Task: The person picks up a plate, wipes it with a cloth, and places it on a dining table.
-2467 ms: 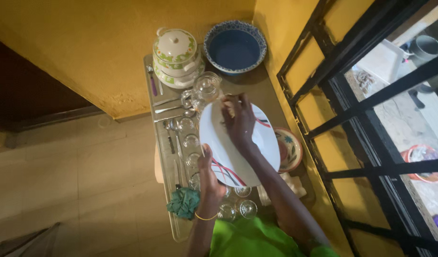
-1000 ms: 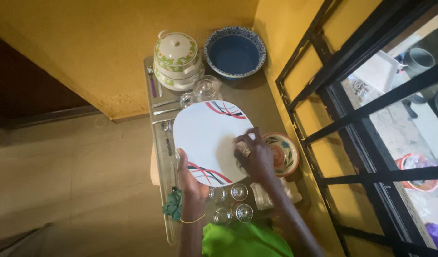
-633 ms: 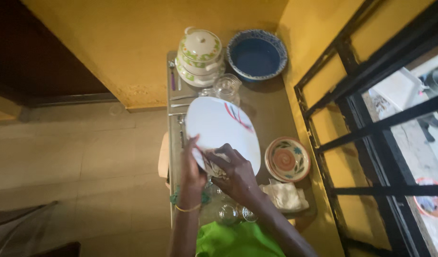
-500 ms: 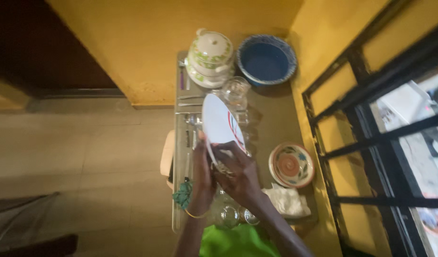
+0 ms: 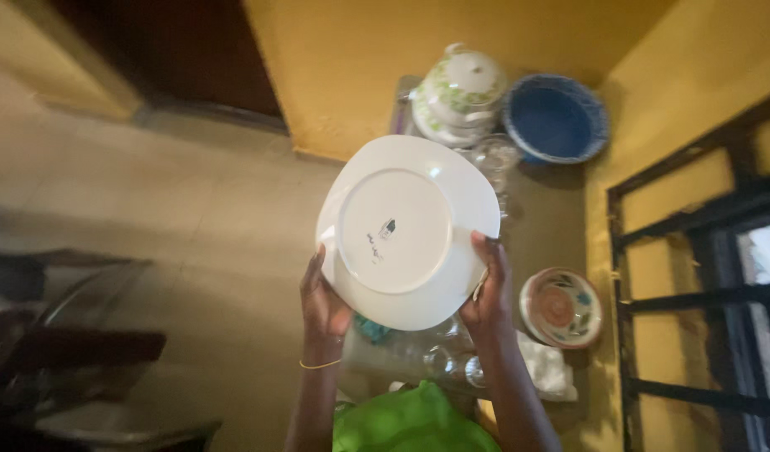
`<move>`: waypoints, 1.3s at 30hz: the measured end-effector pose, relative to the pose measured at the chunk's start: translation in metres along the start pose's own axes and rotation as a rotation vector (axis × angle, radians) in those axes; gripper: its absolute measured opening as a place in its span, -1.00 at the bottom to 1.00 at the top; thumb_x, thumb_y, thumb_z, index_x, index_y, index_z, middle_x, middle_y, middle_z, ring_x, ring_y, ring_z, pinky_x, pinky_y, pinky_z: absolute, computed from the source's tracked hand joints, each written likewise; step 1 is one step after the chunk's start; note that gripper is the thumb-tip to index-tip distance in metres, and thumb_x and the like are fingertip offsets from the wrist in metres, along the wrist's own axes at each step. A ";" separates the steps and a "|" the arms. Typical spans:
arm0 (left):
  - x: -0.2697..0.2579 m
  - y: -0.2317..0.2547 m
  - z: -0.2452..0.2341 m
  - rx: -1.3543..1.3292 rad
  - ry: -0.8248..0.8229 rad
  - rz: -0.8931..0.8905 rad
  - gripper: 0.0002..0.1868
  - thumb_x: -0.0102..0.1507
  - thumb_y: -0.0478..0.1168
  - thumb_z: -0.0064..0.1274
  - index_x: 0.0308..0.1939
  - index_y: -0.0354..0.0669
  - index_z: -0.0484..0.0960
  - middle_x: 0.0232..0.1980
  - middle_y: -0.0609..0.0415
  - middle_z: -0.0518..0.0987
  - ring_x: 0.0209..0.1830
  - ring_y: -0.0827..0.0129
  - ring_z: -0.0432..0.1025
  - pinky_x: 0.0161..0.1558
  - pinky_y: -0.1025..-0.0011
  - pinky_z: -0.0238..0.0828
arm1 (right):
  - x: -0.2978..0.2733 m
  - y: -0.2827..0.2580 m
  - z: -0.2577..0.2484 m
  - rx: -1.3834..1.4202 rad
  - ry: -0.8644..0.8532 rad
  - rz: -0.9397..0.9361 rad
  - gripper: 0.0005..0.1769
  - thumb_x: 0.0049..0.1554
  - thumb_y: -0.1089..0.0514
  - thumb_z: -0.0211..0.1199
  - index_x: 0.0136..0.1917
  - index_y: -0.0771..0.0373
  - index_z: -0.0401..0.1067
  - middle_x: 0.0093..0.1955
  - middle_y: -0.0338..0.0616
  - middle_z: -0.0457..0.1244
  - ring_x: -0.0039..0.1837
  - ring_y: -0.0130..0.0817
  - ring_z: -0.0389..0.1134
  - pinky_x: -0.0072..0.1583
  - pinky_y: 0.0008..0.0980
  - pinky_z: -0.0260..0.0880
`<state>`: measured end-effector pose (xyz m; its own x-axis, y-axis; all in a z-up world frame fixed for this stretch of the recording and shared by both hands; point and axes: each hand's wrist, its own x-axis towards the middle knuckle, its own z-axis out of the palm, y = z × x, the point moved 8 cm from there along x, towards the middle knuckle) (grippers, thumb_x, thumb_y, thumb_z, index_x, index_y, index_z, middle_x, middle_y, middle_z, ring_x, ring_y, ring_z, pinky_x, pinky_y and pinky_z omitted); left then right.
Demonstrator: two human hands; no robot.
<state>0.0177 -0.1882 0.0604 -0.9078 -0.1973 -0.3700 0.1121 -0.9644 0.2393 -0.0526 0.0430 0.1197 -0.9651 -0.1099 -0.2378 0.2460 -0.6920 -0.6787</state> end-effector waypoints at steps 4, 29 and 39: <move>-0.043 0.040 0.006 -0.140 -0.211 0.031 -0.38 0.46 0.04 -0.25 0.51 -0.25 0.19 0.48 -0.14 0.34 0.42 0.04 0.29 0.38 0.00 0.26 | -0.004 0.057 0.025 0.048 0.068 0.164 -0.45 0.13 0.02 0.29 0.33 0.28 0.35 0.14 -0.05 0.38 0.12 -0.20 0.47 0.09 -0.19 0.59; -0.165 0.304 -0.125 -0.192 -0.005 0.707 -0.37 0.48 0.09 -0.27 0.49 -0.26 0.23 0.46 -0.06 0.37 0.44 0.15 0.26 0.47 0.10 0.13 | -0.100 0.350 0.345 -0.881 -0.821 -0.086 -0.70 0.34 0.17 0.20 0.30 0.29 0.48 0.17 0.09 0.37 0.20 -0.15 0.38 0.21 -0.20 0.44; -0.075 0.405 -0.132 -0.188 -0.116 0.779 -0.43 0.54 0.05 -0.24 0.46 -0.32 0.29 0.35 -0.14 0.46 0.32 0.15 0.37 0.38 0.14 0.29 | -0.090 0.385 0.450 -0.973 -1.449 -0.530 -0.43 0.00 0.28 0.34 0.31 0.17 0.46 0.31 -0.03 0.29 0.39 -0.01 0.33 0.37 -0.16 0.37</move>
<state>0.1840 -0.5875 0.0669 -0.5763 -0.8149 -0.0612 0.7862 -0.5733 0.2308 0.0885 -0.5347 0.1924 -0.1270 -0.8707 0.4752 -0.6297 -0.2993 -0.7168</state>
